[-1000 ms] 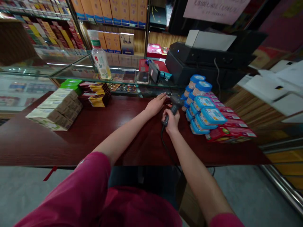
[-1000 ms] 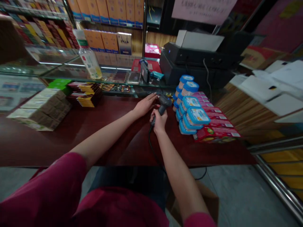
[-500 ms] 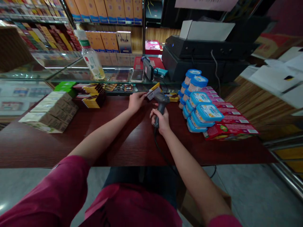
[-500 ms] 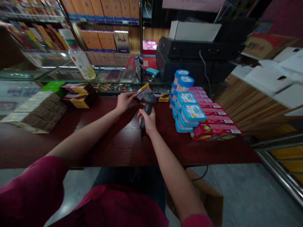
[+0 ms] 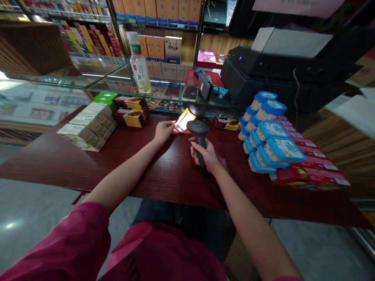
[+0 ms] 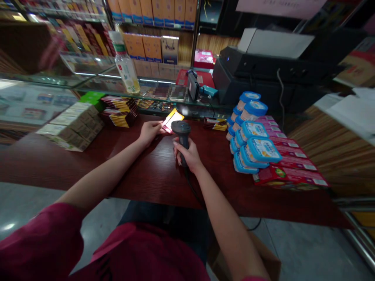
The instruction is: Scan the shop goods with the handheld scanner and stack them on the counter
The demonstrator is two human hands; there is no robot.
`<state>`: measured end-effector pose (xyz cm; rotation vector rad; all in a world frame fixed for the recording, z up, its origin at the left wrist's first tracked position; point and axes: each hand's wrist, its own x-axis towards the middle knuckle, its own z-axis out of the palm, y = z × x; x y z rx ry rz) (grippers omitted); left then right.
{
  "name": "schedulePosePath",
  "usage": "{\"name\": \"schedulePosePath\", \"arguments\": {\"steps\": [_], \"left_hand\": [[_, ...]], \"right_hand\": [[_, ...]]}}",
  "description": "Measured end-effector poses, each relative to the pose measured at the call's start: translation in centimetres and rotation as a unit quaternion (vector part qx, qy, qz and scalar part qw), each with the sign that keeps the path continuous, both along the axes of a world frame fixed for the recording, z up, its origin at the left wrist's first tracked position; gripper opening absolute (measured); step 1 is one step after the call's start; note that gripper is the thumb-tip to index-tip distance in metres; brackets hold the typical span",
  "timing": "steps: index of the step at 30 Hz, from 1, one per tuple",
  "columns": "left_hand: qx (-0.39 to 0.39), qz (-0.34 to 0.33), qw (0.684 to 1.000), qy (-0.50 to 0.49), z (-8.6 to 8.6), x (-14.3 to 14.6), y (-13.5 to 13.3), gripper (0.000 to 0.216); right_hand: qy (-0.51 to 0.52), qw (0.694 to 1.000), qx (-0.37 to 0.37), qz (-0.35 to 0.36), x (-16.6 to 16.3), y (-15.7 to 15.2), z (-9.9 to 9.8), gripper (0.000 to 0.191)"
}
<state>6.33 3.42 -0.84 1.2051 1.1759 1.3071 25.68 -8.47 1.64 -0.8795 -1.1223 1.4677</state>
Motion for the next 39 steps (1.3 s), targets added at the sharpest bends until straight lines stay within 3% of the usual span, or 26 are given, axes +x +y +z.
{"name": "schedulePosePath", "arguments": {"steps": [6,9,14,19,23,28,34,39], "left_hand": [[0.012,-0.001,1.0,0.021,0.2,-0.1,-0.5,0.033],[0.096,0.026,0.987,0.123,1.6,-1.5,-1.1,0.027],[0.244,0.099,0.91,0.321,4.8,-7.8,-2.5,0.027],[0.26,0.123,0.823,0.489,5.5,-16.0,-4.2,0.034],[0.232,0.125,0.771,0.579,4.9,-19.5,-4.6,0.042],[0.194,0.17,0.75,0.61,4.9,-18.4,-4.1,0.05],[0.262,0.081,0.725,0.632,3.8,-15.2,-5.3,0.053],[0.231,0.086,0.732,0.635,3.2,-16.4,-5.6,0.059]], "right_hand": [[-0.003,1.0,0.0,-0.001,0.0,-0.4,0.7,0.048],[0.009,1.0,-0.007,-0.007,0.1,-0.5,0.7,0.051],[0.002,1.0,-0.014,-0.018,0.2,-0.6,0.7,0.053],[-0.024,0.999,-0.022,-0.013,-0.2,-0.8,1.2,0.054],[-0.032,0.999,-0.034,-0.006,-1.4,-0.5,1.4,0.058],[-0.068,0.997,-0.044,0.014,-4.9,0.6,1.5,0.061],[-0.06,0.996,-0.03,0.057,-10.1,1.4,2.2,0.06],[-0.06,0.996,-0.022,0.069,-11.6,1.4,2.4,0.059]]}}
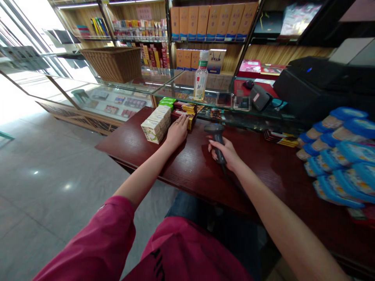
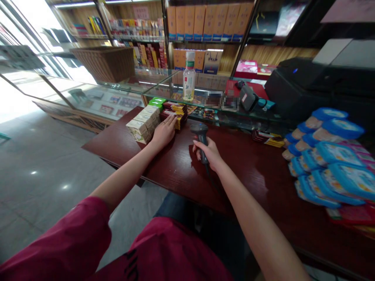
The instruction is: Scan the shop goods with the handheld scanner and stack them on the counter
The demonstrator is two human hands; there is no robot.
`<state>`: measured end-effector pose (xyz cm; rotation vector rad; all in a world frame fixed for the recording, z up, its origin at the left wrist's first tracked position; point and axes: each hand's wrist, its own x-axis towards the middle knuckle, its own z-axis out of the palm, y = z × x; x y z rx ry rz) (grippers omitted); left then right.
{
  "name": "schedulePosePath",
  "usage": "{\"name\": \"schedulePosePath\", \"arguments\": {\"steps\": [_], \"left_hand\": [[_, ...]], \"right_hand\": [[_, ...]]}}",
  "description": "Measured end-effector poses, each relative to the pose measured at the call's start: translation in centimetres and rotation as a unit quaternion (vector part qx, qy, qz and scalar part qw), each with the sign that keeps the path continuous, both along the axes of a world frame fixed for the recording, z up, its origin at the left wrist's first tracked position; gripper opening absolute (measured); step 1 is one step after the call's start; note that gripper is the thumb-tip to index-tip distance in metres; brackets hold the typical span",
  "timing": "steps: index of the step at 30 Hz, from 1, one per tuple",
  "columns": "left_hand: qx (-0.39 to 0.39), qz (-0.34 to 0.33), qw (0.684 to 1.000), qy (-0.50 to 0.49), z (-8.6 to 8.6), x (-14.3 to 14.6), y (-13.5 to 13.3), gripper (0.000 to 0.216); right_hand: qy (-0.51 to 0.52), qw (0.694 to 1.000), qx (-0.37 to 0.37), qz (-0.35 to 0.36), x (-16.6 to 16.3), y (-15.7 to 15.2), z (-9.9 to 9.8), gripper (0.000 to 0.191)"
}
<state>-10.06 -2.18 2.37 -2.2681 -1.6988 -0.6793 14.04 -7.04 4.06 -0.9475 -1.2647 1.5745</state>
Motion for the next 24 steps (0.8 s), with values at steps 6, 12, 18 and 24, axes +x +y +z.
{"name": "schedulePosePath", "arguments": {"steps": [6,12,18,24], "left_hand": [[-0.008,0.001,1.0,0.01,0.3,-0.8,0.4,0.06],[0.009,0.024,0.999,-0.028,0.0,-0.4,1.3,0.055],[0.025,-0.003,0.999,-0.047,0.2,4.8,1.4,0.062],[-0.022,-0.214,0.977,-0.002,-0.2,19.3,2.2,0.064]], "right_hand": [[0.023,0.997,0.006,-0.07,4.2,0.4,-0.2,0.054],[0.051,0.98,0.022,-0.19,12.8,0.4,-0.5,0.049],[0.077,0.966,0.035,-0.242,17.5,-0.3,-2.0,0.053],[0.121,0.929,0.078,-0.34,19.2,1.0,-3.0,0.052]]}}
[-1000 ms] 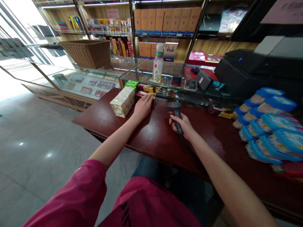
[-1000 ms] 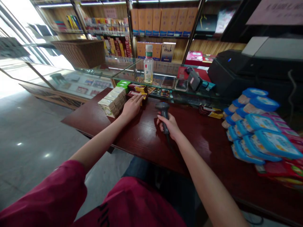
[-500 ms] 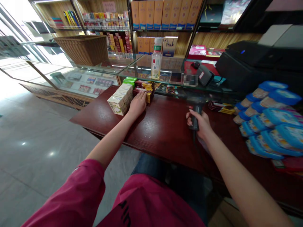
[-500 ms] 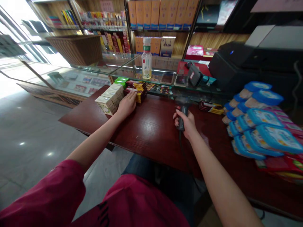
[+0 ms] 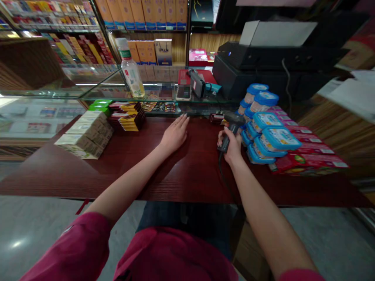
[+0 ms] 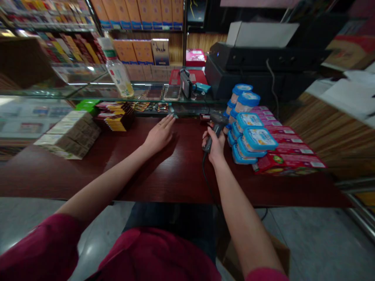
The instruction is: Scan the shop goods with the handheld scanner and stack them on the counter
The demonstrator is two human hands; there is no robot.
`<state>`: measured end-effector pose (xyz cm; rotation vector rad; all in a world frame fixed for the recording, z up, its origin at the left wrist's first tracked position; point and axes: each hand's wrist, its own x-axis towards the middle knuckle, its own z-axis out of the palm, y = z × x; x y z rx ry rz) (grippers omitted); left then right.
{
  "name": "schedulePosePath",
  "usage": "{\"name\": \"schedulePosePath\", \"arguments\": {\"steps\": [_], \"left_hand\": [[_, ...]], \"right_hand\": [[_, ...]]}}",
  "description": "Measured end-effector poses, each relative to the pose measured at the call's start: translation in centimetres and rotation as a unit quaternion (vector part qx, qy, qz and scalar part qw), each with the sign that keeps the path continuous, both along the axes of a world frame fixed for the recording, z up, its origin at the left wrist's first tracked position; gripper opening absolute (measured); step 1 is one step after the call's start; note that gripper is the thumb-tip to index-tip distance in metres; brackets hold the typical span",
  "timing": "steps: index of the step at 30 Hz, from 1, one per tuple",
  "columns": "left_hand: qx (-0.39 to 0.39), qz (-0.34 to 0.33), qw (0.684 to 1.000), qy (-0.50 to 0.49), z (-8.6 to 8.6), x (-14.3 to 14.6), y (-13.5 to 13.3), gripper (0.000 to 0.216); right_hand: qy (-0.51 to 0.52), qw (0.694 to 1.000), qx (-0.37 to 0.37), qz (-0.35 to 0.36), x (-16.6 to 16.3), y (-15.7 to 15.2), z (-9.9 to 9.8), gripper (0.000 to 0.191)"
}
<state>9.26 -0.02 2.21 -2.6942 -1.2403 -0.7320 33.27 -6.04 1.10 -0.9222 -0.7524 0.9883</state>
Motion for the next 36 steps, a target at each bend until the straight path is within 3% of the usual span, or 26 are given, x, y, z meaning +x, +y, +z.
{"name": "schedulePosePath", "arguments": {"steps": [5,8,10,14,16,18,20,24,26,30,36], "left_hand": [[-0.053,-0.071,0.996,0.012,0.2,11.4,3.1,0.064],[-0.087,-0.058,0.994,0.027,0.4,15.0,5.2,0.06],[-0.106,-0.043,0.993,0.029,0.3,15.7,6.0,0.054],[-0.135,-0.01,0.99,-0.034,0.0,13.8,6.3,0.041],[-0.157,0.015,0.98,-0.12,-0.2,11.7,6.0,0.037],[-0.203,0.042,0.949,-0.237,-0.5,9.4,5.6,0.033],[-0.284,0.057,0.885,-0.366,-0.9,7.1,5.1,0.03],[-0.443,0.016,0.72,-0.534,-1.9,3.8,4.2,0.025],[-0.467,-0.004,0.682,-0.563,-2.1,3.1,3.9,0.02],[-0.484,0.016,0.662,-0.571,-1.9,3.2,3.7,0.015],[-0.475,0.036,0.674,-0.564,-1.1,3.9,3.5,0.016]], "right_hand": [[0.035,0.999,-0.006,-0.029,1.3,0.4,-0.4,0.051],[0.037,0.999,-0.003,-0.018,1.4,0.5,-0.5,0.05],[0.035,0.999,-0.002,-0.012,1.5,0.5,-0.5,0.05],[0.038,0.999,-0.001,-0.003,1.4,0.3,-0.2,0.049],[0.042,0.999,0.001,0.024,1.2,0.0,0.0,0.048],[0.039,0.997,0.002,0.071,0.8,-0.4,0.2,0.046],[0.025,0.992,0.0,0.127,0.2,-0.9,0.5,0.045],[-0.019,0.977,-0.032,0.21,-0.9,-1.9,1.0,0.047],[-0.044,0.969,-0.054,0.239,-1.1,-2.3,1.2,0.048],[-0.063,0.962,-0.065,0.259,-1.1,-2.8,1.3,0.049],[-0.091,0.961,-0.055,0.254,-0.8,-2.9,1.1,0.045]]}}
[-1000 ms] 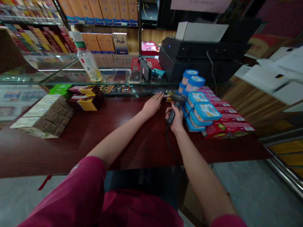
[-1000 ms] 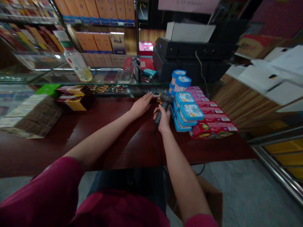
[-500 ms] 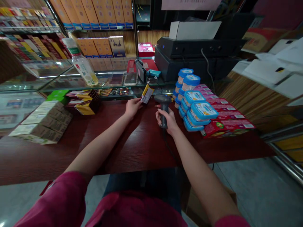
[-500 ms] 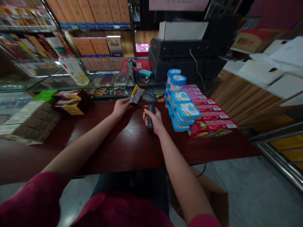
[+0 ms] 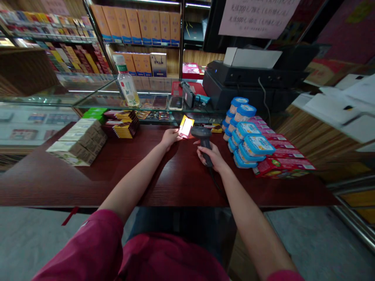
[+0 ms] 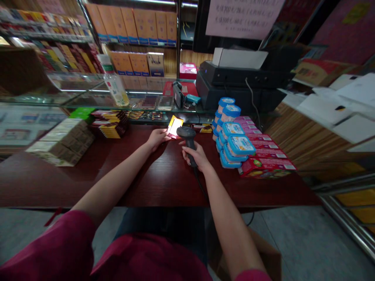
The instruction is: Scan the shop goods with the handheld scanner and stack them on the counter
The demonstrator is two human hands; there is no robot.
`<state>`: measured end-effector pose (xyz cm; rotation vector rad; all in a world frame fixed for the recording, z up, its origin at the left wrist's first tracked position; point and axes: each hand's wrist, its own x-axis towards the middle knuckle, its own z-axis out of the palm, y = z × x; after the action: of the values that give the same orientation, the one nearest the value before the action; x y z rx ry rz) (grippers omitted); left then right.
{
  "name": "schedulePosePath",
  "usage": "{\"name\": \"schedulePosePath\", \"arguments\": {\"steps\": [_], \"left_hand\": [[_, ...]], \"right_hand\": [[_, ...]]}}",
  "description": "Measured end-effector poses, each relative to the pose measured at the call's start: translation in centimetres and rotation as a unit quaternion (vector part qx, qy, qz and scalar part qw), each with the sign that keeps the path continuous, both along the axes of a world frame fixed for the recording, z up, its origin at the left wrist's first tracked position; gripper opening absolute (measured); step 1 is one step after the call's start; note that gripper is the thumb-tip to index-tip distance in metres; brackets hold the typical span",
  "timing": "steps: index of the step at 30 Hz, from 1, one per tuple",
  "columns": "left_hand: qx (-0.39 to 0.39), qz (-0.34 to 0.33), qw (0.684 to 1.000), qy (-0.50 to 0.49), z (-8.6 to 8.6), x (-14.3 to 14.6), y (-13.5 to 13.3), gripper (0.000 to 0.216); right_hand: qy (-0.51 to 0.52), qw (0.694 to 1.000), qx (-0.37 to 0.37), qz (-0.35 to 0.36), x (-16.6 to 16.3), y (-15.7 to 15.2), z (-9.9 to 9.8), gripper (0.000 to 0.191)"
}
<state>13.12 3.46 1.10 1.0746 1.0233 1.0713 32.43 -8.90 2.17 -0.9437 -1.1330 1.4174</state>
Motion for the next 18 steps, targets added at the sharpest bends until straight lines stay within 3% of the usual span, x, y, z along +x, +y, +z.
{"name": "schedulePosePath", "arguments": {"steps": [5,7,9,13,18], "left_hand": [[-0.001,0.004,1.0,0.001,0.4,-0.6,-0.9,0.014],[0.046,0.031,0.998,0.043,0.5,-2.2,-1.7,0.021],[0.142,0.075,0.977,0.139,0.9,-4.9,-2.5,0.025],[0.328,0.139,0.875,0.327,2.6,-13.0,-4.3,0.033],[0.374,0.171,0.75,0.519,4.8,-22.9,-5.8,0.042]], "right_hand": [[0.011,1.0,0.009,-0.025,-0.2,-0.3,0.2,0.053],[0.012,0.999,0.015,-0.032,-0.2,-0.6,0.1,0.054],[0.01,0.999,0.017,-0.036,-0.3,-0.7,0.1,0.054],[0.008,0.999,0.006,-0.049,-1.3,-0.8,0.3,0.048],[0.032,0.999,-0.004,-0.008,-5.0,-0.4,1.5,0.044]]}}
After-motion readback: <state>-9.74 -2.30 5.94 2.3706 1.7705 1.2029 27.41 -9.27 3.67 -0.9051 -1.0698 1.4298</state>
